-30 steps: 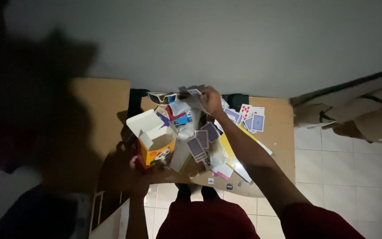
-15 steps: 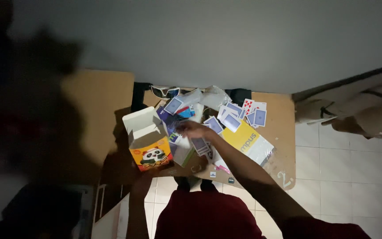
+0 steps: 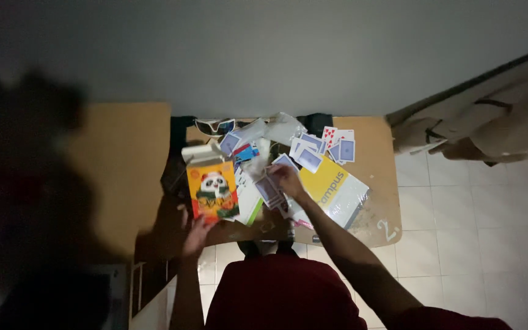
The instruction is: Organize various desk items including books, sunglasses, and playing cards.
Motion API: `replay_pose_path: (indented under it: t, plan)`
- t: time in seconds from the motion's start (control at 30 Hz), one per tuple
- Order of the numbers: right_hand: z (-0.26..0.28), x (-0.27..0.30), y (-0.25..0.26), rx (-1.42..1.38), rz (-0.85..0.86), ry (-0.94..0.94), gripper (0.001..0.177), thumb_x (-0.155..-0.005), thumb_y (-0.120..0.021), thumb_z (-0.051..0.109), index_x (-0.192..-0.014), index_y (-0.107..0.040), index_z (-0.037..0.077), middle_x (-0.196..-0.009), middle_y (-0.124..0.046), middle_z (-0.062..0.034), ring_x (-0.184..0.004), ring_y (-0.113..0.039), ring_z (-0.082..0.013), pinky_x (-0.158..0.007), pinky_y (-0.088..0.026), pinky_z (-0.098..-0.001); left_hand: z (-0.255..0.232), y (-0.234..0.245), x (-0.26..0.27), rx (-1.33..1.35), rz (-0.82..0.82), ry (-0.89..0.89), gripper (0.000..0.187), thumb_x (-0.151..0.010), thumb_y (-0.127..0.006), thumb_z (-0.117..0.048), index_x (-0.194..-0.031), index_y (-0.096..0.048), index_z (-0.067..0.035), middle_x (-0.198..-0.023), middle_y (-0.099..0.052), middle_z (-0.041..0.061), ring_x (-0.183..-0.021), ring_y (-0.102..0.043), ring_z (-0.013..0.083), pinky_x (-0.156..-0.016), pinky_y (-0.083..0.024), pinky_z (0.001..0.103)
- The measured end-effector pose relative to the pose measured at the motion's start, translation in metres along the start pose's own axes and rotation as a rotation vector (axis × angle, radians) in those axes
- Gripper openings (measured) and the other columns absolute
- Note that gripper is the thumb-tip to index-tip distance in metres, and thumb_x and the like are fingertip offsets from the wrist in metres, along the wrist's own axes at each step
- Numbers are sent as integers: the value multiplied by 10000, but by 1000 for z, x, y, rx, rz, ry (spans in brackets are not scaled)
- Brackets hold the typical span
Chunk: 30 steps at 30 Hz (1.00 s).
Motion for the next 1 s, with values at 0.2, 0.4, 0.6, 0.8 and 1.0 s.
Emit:
replay_pose_path:
  t: [0.2,0.4,0.6,0.8,1.0]
  plan:
    - [28,-22,109,1134,-352,-53,375,-800,-781,250,-1094,-681,40,-1026,-683,-173,-900,-606,-397,-781,-489,-481,28,46,-117,141,17,180,512,-1058,-621,-247,-1499,-492,-21,-1445,-557,148,-1337,-557,279,-1149,-498,463]
    - [101,-28,92,1456,-213,-241,558,-622,-819,291,-1155,-735,151,-1103,-711,-136,-1055,-601,-436,-830,-497,-607,42,83,-137,-53,-460,16,466,-958,-679,-179,-1378,-549,-25,-1330,-572,158,-1137,-644,268,-1007,-556,378]
    - [55,-27,140,1090,-463,-543,348,-782,-787,308,-1070,-769,113,-983,-742,-231,-926,-724,-412,-800,-568,-497,71,87,-84,-1065,-637,-80,329,-958,-765,-234,-1151,-672,15,-1090,-760,172,-949,-712,234,-871,-556,327]
    - [61,-47,119,877,-300,-239,363,-777,-822,354,-884,-754,14,-844,-730,-253,-772,-737,-378,-711,-557,-451,44,-25,-38,-1305,-373,-160,634,-710,-925,-247,-1114,-562,80,-1006,-699,234,-902,-690,329,-804,-547,405]
    - [71,-78,79,790,-229,-190,429,-838,-814,375,-773,-662,-21,-716,-693,-218,-634,-679,-254,-610,-525,-416,89,15,-51,-1428,-342,53,325,-765,-846,-259,-981,-762,-32,-935,-775,174,-854,-748,337,-760,-572,443]
Point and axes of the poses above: each hand's wrist, its own x-axis away from the middle knuckle, its own y-axis out of the back of the hand, z = x × y, the point moved 5 cm from there along -x, towards the middle knuckle
